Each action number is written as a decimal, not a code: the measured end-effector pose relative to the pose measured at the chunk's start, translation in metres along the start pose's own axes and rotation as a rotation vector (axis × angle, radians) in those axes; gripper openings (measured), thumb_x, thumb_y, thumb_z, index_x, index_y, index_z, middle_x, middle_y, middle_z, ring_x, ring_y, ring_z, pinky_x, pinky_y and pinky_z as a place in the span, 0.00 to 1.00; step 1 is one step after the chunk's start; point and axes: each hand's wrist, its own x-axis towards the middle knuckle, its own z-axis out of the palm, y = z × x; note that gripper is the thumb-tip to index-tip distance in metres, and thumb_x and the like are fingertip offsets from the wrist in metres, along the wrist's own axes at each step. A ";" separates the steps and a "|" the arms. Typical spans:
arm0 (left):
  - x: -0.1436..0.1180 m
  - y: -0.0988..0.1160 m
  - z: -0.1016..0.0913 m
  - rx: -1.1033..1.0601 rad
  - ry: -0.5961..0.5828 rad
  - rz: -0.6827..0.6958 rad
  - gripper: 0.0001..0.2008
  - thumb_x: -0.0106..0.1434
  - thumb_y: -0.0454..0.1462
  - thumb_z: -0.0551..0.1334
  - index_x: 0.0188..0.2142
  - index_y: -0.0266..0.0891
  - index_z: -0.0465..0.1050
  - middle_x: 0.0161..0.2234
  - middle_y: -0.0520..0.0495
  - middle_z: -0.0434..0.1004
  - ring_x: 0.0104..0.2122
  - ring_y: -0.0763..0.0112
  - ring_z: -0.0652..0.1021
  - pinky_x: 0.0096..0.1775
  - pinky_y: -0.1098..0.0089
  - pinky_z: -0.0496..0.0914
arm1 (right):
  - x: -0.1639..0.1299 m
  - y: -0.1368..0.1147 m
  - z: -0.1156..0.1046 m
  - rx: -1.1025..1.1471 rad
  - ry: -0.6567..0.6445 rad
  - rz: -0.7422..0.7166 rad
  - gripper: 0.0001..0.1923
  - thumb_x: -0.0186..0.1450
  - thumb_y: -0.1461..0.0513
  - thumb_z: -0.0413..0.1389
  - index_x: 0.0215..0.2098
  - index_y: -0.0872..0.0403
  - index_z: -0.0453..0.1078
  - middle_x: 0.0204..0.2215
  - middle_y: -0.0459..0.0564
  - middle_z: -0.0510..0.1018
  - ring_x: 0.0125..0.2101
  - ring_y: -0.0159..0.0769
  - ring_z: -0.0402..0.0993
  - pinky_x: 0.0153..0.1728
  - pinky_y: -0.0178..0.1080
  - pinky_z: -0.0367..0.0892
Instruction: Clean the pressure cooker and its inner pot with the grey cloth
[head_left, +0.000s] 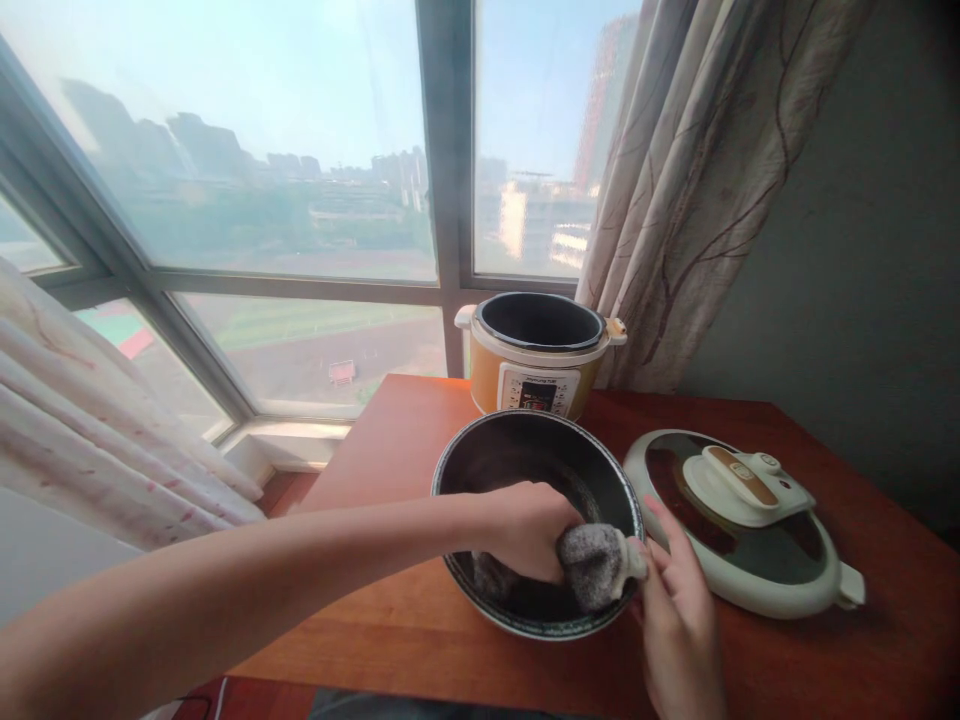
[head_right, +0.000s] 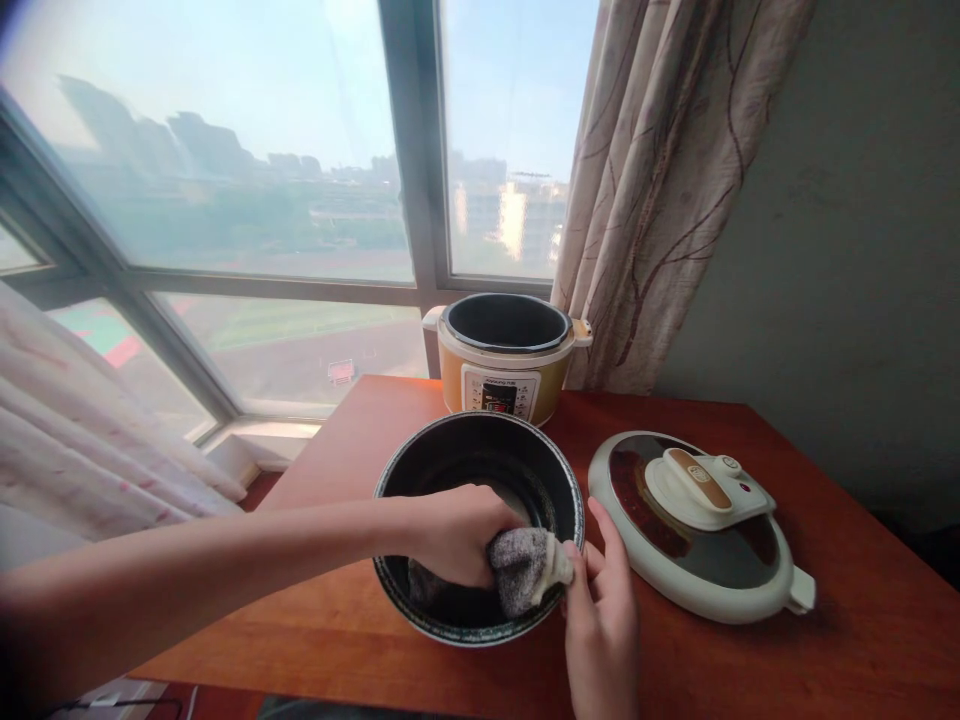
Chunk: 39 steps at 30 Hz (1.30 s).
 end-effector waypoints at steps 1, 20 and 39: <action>0.005 0.000 0.003 -0.127 0.037 -0.081 0.14 0.52 0.40 0.68 0.39 0.40 0.80 0.35 0.47 0.82 0.36 0.60 0.81 0.35 0.68 0.71 | 0.001 0.000 0.000 0.001 0.003 -0.003 0.45 0.60 0.44 0.63 0.70 0.47 0.56 0.44 0.54 0.82 0.37 0.44 0.78 0.38 0.42 0.72; -0.009 0.000 -0.003 0.316 -0.325 0.107 0.16 0.54 0.29 0.64 0.43 0.34 0.80 0.37 0.37 0.84 0.37 0.54 0.83 0.35 0.66 0.73 | 0.007 -0.015 -0.001 0.072 -0.044 -0.021 0.44 0.62 0.50 0.65 0.71 0.46 0.53 0.39 0.50 0.82 0.27 0.37 0.72 0.33 0.40 0.68; 0.010 -0.018 0.024 -0.115 -0.296 0.070 0.07 0.46 0.33 0.67 0.27 0.41 0.73 0.24 0.52 0.74 0.30 0.62 0.77 0.32 0.67 0.71 | 0.018 -0.010 0.009 0.061 -0.037 -0.071 0.39 0.62 0.49 0.63 0.68 0.48 0.59 0.27 0.39 0.66 0.25 0.30 0.58 0.27 0.33 0.59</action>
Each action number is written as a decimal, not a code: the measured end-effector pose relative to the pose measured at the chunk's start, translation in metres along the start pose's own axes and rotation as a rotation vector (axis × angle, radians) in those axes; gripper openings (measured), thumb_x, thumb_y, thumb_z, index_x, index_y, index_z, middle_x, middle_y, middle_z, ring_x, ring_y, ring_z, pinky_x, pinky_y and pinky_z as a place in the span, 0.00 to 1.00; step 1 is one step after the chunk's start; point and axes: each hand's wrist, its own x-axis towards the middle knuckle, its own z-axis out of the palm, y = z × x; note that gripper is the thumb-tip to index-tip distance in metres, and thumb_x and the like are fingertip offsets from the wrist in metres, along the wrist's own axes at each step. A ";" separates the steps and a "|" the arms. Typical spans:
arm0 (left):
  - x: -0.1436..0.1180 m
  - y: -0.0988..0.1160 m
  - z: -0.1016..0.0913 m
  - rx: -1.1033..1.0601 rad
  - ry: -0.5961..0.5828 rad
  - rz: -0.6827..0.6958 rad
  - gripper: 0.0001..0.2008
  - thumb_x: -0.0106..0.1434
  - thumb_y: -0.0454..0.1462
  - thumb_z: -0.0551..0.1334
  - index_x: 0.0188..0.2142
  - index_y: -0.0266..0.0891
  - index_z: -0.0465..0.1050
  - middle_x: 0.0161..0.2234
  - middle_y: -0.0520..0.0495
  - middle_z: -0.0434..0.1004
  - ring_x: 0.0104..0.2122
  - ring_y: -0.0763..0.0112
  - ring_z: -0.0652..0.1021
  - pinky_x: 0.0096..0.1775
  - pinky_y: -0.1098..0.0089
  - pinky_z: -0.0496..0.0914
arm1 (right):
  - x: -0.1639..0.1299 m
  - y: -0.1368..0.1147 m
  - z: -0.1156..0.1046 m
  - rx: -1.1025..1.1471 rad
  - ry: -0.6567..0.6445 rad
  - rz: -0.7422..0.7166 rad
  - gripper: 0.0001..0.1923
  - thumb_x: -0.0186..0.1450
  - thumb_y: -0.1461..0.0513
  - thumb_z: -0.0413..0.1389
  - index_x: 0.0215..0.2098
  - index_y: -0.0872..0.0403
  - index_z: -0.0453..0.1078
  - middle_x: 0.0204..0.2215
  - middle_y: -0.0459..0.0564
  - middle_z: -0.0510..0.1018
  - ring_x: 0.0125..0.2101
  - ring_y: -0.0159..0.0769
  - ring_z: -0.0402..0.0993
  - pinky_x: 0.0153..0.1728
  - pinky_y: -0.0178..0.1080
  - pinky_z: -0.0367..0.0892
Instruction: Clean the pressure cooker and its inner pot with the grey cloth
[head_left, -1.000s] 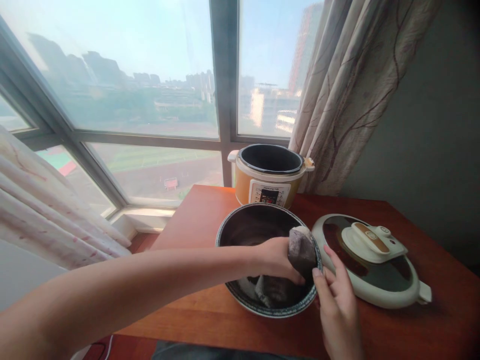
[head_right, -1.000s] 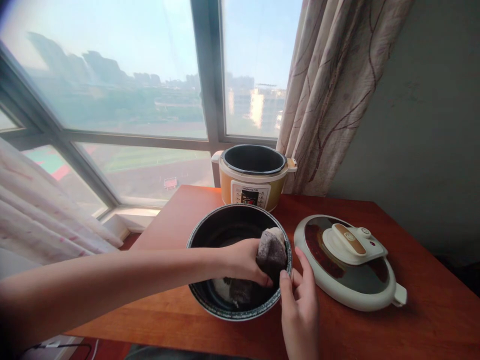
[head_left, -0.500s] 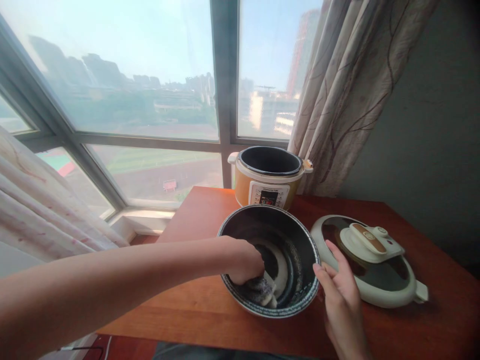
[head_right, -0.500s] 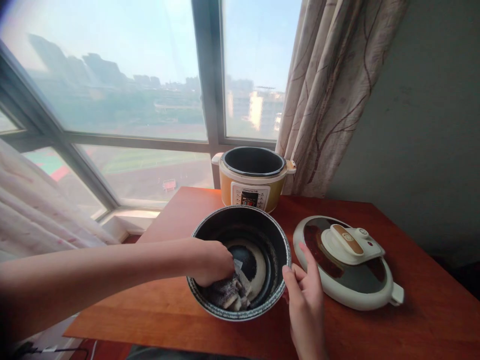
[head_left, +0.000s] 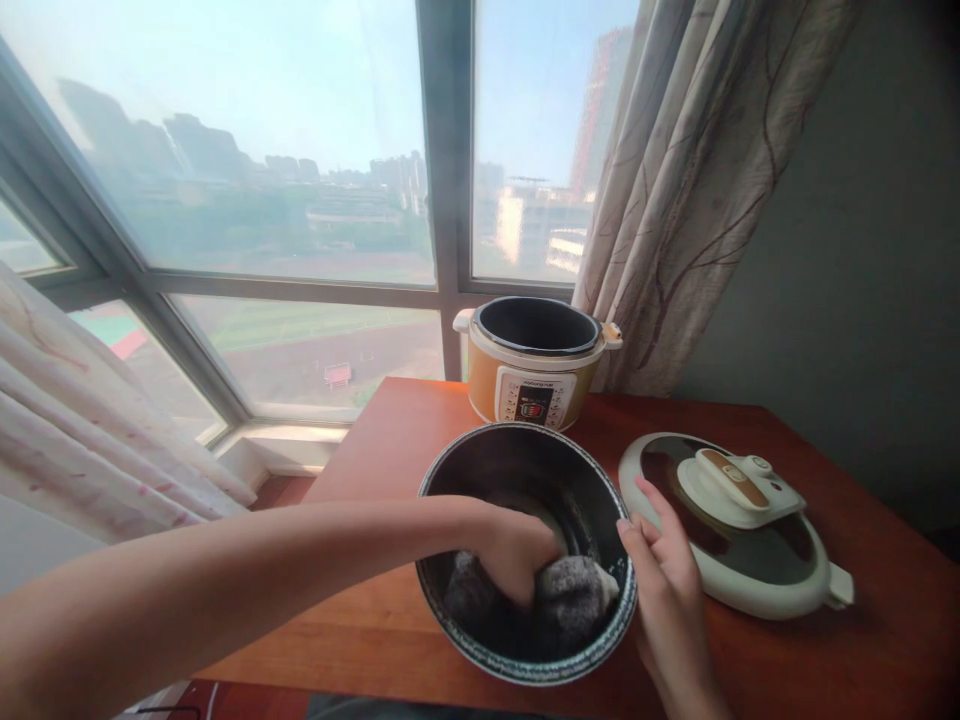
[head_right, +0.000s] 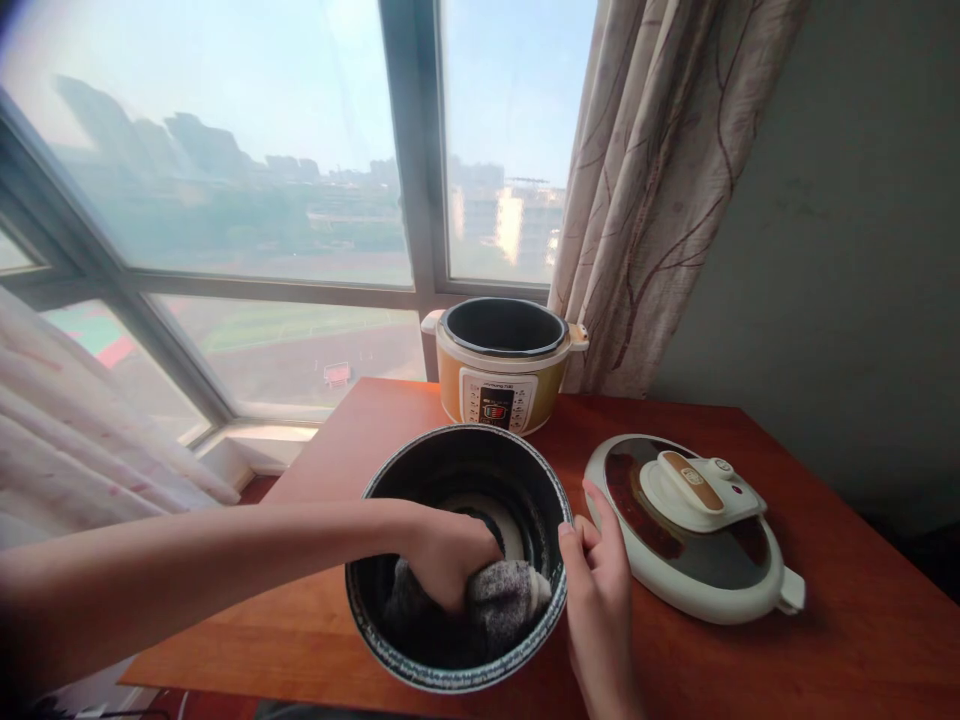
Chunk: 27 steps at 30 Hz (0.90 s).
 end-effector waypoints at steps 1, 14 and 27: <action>0.002 0.003 0.002 -0.088 0.061 -0.060 0.10 0.46 0.34 0.68 0.31 0.40 0.76 0.26 0.52 0.76 0.32 0.61 0.78 0.33 0.67 0.72 | 0.000 0.001 0.000 0.011 -0.002 0.006 0.39 0.63 0.49 0.63 0.68 0.47 0.59 0.27 0.39 0.65 0.24 0.30 0.57 0.26 0.33 0.58; 0.024 0.029 -0.002 -0.944 0.770 -0.287 0.21 0.50 0.29 0.66 0.46 0.35 0.74 0.42 0.44 0.81 0.42 0.62 0.81 0.38 0.71 0.75 | 0.002 0.007 0.000 0.033 0.021 0.011 0.36 0.63 0.47 0.62 0.66 0.46 0.62 0.33 0.45 0.75 0.30 0.36 0.70 0.34 0.38 0.67; -0.037 0.017 -0.014 0.219 0.006 0.170 0.12 0.41 0.25 0.67 0.22 0.44 0.75 0.20 0.55 0.74 0.27 0.65 0.77 0.30 0.71 0.69 | 0.007 -0.008 -0.003 0.100 0.049 0.058 0.41 0.58 0.49 0.67 0.66 0.50 0.63 0.27 0.43 0.73 0.23 0.32 0.65 0.23 0.34 0.60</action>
